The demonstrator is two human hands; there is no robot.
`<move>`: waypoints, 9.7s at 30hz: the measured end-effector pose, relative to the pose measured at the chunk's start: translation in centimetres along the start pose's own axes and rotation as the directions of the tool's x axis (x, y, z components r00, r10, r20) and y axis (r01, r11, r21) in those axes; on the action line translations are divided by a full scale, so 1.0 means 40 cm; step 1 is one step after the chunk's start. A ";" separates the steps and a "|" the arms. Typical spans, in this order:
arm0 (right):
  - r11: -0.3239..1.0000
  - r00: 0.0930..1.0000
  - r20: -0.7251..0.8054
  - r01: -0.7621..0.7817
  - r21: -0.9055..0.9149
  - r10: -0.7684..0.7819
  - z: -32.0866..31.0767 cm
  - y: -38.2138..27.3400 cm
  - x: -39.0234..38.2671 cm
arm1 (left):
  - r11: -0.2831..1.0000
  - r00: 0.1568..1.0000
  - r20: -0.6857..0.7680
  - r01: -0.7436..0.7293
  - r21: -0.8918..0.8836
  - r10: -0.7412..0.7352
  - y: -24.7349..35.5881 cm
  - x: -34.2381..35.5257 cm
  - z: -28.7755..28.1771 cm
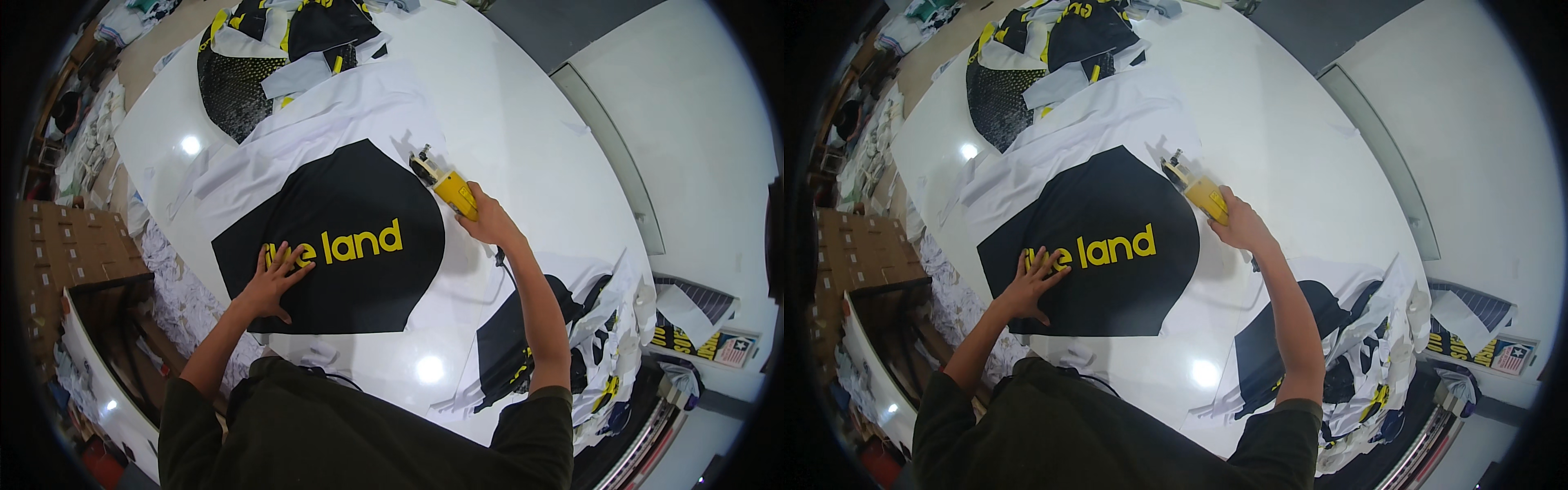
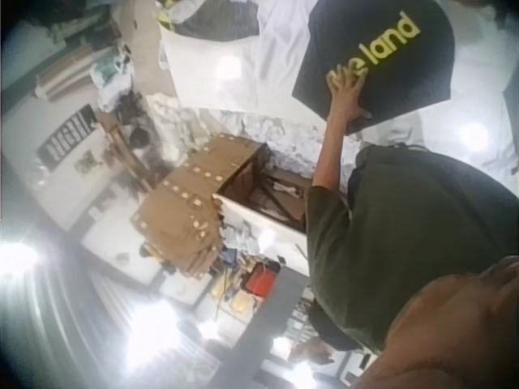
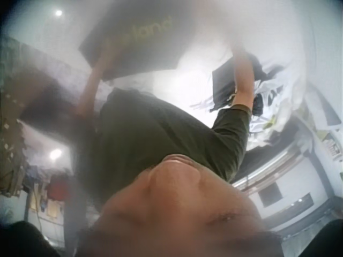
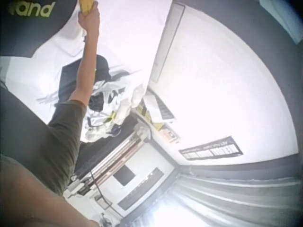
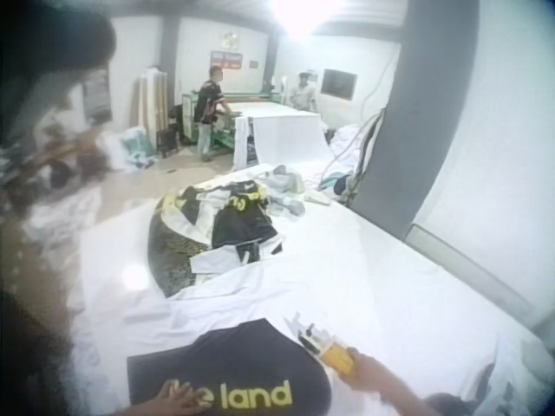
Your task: The person uses a yellow electric fabric cutter to trim black and yellow patterned fabric pieces on a white table. They repeatedly position the fabric, cut along the edges, and move the finished pieces aside to clear the workspace.
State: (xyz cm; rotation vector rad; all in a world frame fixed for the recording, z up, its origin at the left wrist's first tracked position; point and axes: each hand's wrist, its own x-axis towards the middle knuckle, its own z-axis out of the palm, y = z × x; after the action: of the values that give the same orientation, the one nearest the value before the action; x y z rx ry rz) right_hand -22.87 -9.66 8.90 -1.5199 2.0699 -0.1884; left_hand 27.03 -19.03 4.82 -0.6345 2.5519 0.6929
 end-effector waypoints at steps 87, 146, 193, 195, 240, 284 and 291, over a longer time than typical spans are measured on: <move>0.299 0.553 -0.244 -0.011 0.954 0.797 0.180 -0.004 -1.024 | 0.855 0.739 -0.430 -0.433 0.285 0.518 0.574 0.958 -0.111; 0.234 0.046 -0.257 -0.589 0.773 0.965 0.742 -0.594 -0.975 | 0.936 0.835 -0.430 0.341 -0.083 -0.343 -0.226 0.132 -0.017; 0.840 0.808 -0.283 -0.416 0.348 0.517 0.658 -0.541 -0.901 | 0.999 0.979 -0.200 0.025 -0.045 -0.033 0.190 -0.081 0.258; 0.855 0.812 -0.307 -0.397 0.333 0.497 0.663 -0.534 -0.892 | 0.999 0.979 -0.199 0.029 -0.043 -0.037 0.190 -0.083 0.259; 0.938 0.879 -0.339 -0.278 0.206 0.335 0.390 -0.443 -0.243 | 0.998 0.969 -0.240 0.049 -0.032 -0.055 0.188 -0.091 0.253; 0.705 0.618 -0.437 -0.289 0.647 0.654 0.678 -0.367 -0.706 | 0.856 0.972 -0.132 0.102 -0.506 -0.194 -0.033 -0.090 0.141; 0.366 0.391 -0.291 -0.132 0.921 0.873 0.869 -0.634 -1.038 | 0.661 0.661 -0.648 -0.296 -0.689 -0.379 -0.331 -0.214 -0.308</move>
State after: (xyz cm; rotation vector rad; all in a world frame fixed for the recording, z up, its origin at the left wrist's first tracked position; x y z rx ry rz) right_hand 24.46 26.72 5.32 0.0670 2.4092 -1.5231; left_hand 37.53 -33.37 13.98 -1.5552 2.8332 1.8795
